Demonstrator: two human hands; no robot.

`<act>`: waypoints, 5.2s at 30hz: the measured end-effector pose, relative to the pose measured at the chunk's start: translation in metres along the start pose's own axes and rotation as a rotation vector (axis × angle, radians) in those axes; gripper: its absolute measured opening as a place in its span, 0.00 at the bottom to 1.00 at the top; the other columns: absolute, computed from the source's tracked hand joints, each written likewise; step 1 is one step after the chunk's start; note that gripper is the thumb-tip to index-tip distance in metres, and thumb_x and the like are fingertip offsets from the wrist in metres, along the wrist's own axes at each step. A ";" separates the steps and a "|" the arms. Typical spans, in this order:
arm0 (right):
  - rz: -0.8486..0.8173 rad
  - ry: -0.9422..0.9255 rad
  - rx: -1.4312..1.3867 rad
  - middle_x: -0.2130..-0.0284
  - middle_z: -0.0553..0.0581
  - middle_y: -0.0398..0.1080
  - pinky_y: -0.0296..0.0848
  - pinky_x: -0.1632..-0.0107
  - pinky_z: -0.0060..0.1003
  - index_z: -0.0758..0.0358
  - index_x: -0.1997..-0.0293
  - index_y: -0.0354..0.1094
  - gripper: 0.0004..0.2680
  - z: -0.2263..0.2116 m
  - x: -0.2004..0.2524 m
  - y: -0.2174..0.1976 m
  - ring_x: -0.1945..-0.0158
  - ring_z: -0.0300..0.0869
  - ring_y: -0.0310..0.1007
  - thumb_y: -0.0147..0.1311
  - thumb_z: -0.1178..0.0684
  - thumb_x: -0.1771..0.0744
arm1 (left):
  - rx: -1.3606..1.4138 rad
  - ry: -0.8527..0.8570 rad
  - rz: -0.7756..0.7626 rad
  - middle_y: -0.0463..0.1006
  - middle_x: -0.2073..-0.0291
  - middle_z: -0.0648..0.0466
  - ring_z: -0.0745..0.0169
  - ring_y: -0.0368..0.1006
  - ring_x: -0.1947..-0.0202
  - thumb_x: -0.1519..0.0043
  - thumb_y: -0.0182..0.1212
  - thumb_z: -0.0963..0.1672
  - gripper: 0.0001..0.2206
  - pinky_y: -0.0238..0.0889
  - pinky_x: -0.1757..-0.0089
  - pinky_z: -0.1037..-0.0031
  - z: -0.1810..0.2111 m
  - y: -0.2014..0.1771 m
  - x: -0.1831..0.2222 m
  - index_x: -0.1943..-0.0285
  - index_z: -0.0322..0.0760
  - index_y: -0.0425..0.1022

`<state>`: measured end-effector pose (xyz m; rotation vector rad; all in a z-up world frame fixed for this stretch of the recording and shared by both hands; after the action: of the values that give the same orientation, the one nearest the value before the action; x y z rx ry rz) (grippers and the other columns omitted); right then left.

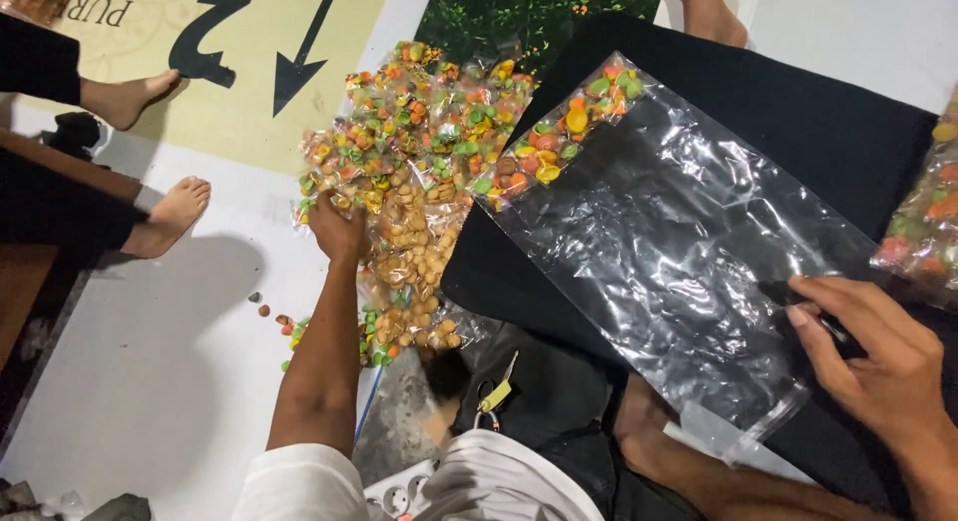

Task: Packing small, individually wrapped candies into clear plastic bags by hand.

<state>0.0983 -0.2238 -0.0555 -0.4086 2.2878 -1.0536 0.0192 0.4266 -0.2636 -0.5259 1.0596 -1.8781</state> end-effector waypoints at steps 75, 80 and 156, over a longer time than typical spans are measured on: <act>0.351 0.154 -0.610 0.69 0.60 0.79 0.76 0.65 0.37 0.63 0.50 0.77 0.11 0.005 -0.074 0.034 0.64 0.40 0.78 0.64 0.50 0.33 | 1.026 0.919 -1.134 0.83 0.57 0.43 0.63 0.76 0.58 0.40 0.68 0.37 0.24 0.76 0.56 0.67 0.408 -0.010 0.267 0.34 0.27 0.71; 0.240 0.187 -0.734 0.67 0.61 0.79 0.78 0.60 0.38 0.64 0.47 0.76 0.11 0.010 -0.073 0.036 0.61 0.39 0.76 0.63 0.53 0.33 | 0.977 0.943 -1.131 0.83 0.64 0.43 0.65 0.76 0.68 0.36 0.63 0.39 0.22 0.76 0.67 0.72 0.407 -0.008 0.265 0.32 0.29 0.69; 0.322 0.405 -0.587 0.76 0.61 0.72 0.79 0.71 0.35 0.76 0.53 0.73 0.08 0.023 0.100 -0.049 0.74 0.39 0.75 0.59 0.63 0.35 | 0.114 1.287 -0.816 0.74 0.70 0.56 0.50 0.77 0.64 0.33 0.51 0.54 0.14 0.73 0.67 0.61 0.360 -0.019 0.366 0.61 0.49 0.77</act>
<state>0.0356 -0.3184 -0.0677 -0.0361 2.8893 -0.3058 0.0739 -0.0476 -0.0730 0.5531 1.6255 -3.0937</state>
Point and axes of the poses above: each hand's wrist, its own x-axis away from the middle knuckle, its own y-axis out of the palm, z = x × y, the point moved 3 cm from there along -x, towards the middle knuckle
